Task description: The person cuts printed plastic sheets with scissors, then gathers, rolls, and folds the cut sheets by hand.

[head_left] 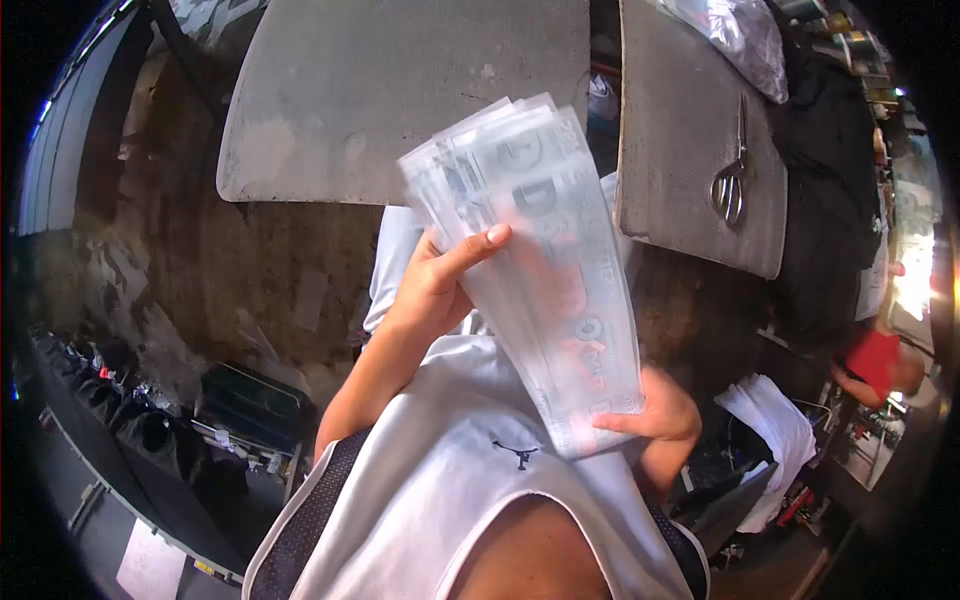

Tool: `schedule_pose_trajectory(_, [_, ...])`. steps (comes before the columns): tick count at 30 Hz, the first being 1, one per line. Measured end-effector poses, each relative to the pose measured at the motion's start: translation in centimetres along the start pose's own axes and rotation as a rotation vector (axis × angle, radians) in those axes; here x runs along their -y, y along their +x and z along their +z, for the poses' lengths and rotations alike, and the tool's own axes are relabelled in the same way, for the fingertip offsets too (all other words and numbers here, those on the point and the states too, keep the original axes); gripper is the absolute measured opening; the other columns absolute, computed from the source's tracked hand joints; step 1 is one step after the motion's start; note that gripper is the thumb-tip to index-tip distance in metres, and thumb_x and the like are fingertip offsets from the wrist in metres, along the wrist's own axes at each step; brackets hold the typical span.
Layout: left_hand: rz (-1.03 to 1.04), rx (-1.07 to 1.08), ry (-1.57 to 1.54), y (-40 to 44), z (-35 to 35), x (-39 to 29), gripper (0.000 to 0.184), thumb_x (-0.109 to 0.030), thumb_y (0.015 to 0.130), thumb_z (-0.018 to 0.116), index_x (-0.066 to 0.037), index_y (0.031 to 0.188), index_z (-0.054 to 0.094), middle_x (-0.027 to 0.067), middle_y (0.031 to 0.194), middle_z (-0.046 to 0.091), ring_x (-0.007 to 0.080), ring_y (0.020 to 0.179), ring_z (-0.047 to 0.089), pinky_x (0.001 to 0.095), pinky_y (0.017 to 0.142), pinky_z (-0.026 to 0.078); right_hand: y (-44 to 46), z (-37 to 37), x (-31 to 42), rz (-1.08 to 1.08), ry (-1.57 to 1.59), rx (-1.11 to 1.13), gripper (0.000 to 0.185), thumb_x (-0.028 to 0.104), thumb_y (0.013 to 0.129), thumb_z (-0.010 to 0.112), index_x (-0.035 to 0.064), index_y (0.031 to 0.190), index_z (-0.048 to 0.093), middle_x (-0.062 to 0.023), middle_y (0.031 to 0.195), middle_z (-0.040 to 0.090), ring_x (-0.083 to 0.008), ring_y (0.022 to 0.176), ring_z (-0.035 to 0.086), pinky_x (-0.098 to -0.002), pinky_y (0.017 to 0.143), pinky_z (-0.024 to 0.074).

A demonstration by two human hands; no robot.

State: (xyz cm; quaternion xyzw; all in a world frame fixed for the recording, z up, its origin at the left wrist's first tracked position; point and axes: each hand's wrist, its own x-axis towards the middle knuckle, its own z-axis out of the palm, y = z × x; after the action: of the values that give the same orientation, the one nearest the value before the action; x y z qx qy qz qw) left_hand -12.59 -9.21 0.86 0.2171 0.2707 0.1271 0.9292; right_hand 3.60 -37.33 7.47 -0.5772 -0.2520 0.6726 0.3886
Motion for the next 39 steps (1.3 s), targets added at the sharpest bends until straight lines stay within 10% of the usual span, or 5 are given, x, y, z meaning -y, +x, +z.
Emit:
schedule_pose_trajectory(11, [0.106, -0.005, -0.001, -1.5, -0.9, 1.4, 0.042, -0.008, 0.097, 0.072, -0.003, 0.136, 0.057, 0.0112, 0.126, 0.067, 0.0229, 0.116, 0.065, 0.0393, 0.099, 0.053, -4.7, -0.2, -0.8, 0.244, -0.255, -0.008, 0.081, 0.024, 0.080, 0.089, -0.0042, 0.145, 0.050, -0.0222, 0.128, 0.069, -0.0294, 0.116, 0.068, -0.0386, 0.101, 0.0503])
schedule_pose_trajectory(22, [0.146, 0.016, 0.002, -1.8, -0.5, 0.8, 0.045, -0.005, 0.095, 0.073, -0.001, 0.136, 0.055, 0.0120, 0.124, 0.067, 0.0235, 0.113, 0.066, 0.0393, 0.098, 0.054, -3.1, 1.1, -0.3, 0.132, -0.087, -0.103, 0.084, 0.015, 0.081, 0.088, -0.0032, 0.150, 0.043, -0.0177, 0.134, 0.063, -0.0219, 0.124, 0.059, -0.0364, 0.106, 0.0458])
schedule_pose_trajectory(30, [0.731, -0.225, 0.217, -1.3, -1.9, -9.5, 0.037, 0.001, 0.092, 0.073, 0.002, 0.127, 0.060, 0.0105, 0.116, 0.070, 0.0205, 0.105, 0.069, 0.0346, 0.091, 0.054, -1.1, -1.1, 5.6, 0.123, -0.574, -0.125, 0.048, 0.024, 0.082, 0.088, -0.0027, 0.115, 0.066, -0.0155, 0.104, 0.071, -0.0204, 0.097, 0.066, -0.0360, 0.090, 0.0512])
schedule_pose_trajectory(34, [0.788, -0.180, 0.337, -1.4, -1.1, -13.5, 0.042, -0.002, 0.093, 0.074, 0.001, 0.132, 0.058, 0.0121, 0.119, 0.069, 0.0217, 0.110, 0.067, 0.0344, 0.093, 0.054, -0.8, -6.4, 10.4, -0.344, -0.929, -0.426, 0.047, 0.023, 0.084, 0.084, -0.0020, 0.119, 0.066, -0.0160, 0.105, 0.071, -0.0203, 0.095, 0.067, -0.0354, 0.089, 0.0514])
schedule_pose_trajectory(39, [1.394, -0.770, 1.301, 2.7, -3.0, -20.8, 0.057, -0.023, 0.095, 0.078, 0.002, 0.140, 0.054, 0.0231, 0.139, 0.058, 0.0281, 0.123, 0.061, 0.0386, 0.105, 0.048, 4.6, -13.5, 18.9, -0.347, -1.146, -0.206, 0.054, 0.012, 0.077, 0.076, 0.0008, 0.128, 0.062, -0.0146, 0.118, 0.071, -0.0264, 0.109, 0.067, -0.0383, 0.096, 0.0505])
